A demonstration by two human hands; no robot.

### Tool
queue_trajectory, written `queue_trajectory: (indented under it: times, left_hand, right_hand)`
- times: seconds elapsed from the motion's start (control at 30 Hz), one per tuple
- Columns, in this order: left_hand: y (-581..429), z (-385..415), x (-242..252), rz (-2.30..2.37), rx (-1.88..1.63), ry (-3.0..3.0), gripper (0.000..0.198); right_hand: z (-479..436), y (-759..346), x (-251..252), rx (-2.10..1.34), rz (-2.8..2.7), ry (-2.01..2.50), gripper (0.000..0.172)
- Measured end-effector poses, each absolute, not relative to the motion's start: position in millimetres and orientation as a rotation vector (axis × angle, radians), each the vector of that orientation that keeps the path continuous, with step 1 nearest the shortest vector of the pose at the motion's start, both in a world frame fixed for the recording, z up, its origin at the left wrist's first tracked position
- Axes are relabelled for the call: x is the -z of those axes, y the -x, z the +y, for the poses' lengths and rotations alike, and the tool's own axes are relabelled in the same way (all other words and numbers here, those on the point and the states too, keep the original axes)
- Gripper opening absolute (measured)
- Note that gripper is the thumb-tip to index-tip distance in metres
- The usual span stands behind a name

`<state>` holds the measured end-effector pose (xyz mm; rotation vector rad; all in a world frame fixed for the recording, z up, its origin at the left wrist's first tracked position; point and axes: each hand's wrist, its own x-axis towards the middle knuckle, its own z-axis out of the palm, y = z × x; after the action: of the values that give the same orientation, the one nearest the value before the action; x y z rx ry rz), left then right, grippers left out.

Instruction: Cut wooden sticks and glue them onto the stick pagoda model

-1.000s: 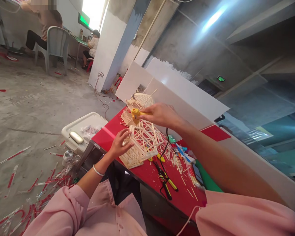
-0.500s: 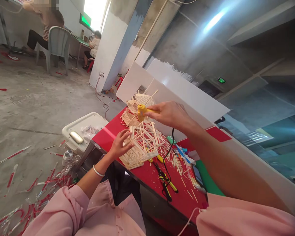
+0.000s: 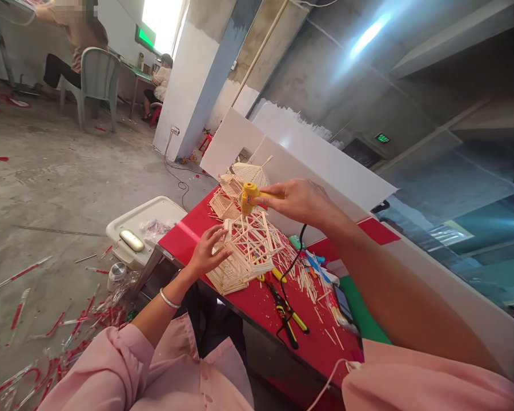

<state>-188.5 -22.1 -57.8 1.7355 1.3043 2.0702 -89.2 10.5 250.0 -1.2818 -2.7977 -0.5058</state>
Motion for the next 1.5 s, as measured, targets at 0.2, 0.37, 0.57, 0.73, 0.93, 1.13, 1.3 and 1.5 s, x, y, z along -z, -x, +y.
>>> queue_trajectory:
  times: [0.2,0.37,0.57,0.73,0.93,1.13,1.3,1.5]
  left_hand:
    - [188,-21,58,1.333,-2.037,-1.720,0.052]
    - [188,-21,59,1.350,-2.031,-1.729,0.052]
    - [188,-22,59,1.338,-2.027,-1.716,0.052]
    - [188,-22,58,1.353,-2.032,-1.724,0.052]
    - [188,-23,57,1.340,-2.023,-1.711,0.054]
    - [185,-25,56,1.322,-2.023,-1.676,0.055]
    - [182,-24,57,1.296,-2.063,-1.679,0.056]
    - [182,-24,59,1.294,-2.054,-1.675,0.055]
  right_hand:
    - [25,84,-245,0.525,-2.761,1.293,0.040]
    - [26,81,-246,0.516,-2.683,1.376,0.045]
    - [21,76,-241,0.492,-2.726,1.335,0.041]
    - [20,67,-236,0.402,-2.741,1.228,0.042]
    - [12,66,-236,0.230,-2.714,1.150,0.043]
    - [10,86,-216,0.342,-2.892,1.187,0.036]
    - [12,104,-199,0.682,-3.058,1.122,0.034]
    - [-3,112,-203,0.982,-3.141,0.965,0.035]
